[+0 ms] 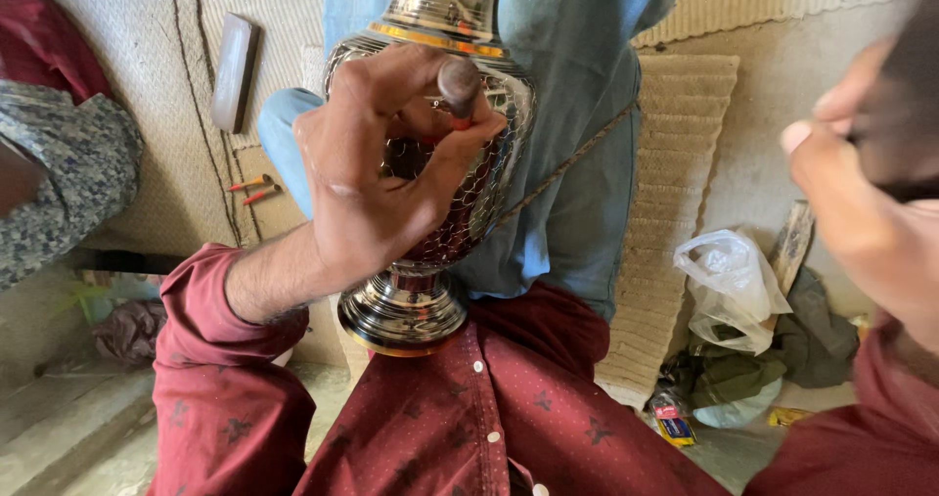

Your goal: The person sits cross-legged on the floor holding a small punch against the surface of an ornate silver-colored vase and repeatedly strikes the punch with a wooden mallet, working the patterned decoration across the vase body. They reposition the punch between strikes to continue the design.

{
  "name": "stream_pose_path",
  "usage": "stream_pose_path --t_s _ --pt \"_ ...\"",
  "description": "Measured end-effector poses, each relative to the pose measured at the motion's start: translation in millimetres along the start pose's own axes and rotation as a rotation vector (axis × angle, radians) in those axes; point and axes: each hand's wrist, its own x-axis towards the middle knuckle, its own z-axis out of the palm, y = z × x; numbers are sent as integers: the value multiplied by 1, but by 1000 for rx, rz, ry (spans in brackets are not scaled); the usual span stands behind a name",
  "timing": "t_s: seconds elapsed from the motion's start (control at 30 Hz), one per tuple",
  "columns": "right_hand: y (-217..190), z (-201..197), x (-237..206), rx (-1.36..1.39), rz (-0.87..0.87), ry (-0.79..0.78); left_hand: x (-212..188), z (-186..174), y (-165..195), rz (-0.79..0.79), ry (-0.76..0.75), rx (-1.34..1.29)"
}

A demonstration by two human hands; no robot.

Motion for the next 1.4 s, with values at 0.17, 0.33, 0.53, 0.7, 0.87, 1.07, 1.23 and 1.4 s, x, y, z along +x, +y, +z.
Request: stream_pose_path --t_s 0.17,0.33,0.53,0.7,0.87,1.07,1.23,1.4 --pt "-1 7 35 -144 -286 -141 10 -5 1 3 -105 119" --pt "-41 2 9 -381 -349 15 30 -8 4 27 -283 135" --pt "-54 42 -6 53 -171 157 57 -5 -3 208 -479 110" --pt "-29 91 -22 64 -334 283 69 -1 -3 312 -660 228" --pt "-20 139 -46 33 -130 357 78 6 -3 319 -766 76" --pt "-19 182 -63 319 27 365 86 15 -7 250 -946 -43" --pt "-7 200 -73 472 104 417 95 14 -12 378 -943 -8" --pt "-3 206 -77 673 -137 630 103 13 -15 389 -1030 -142"
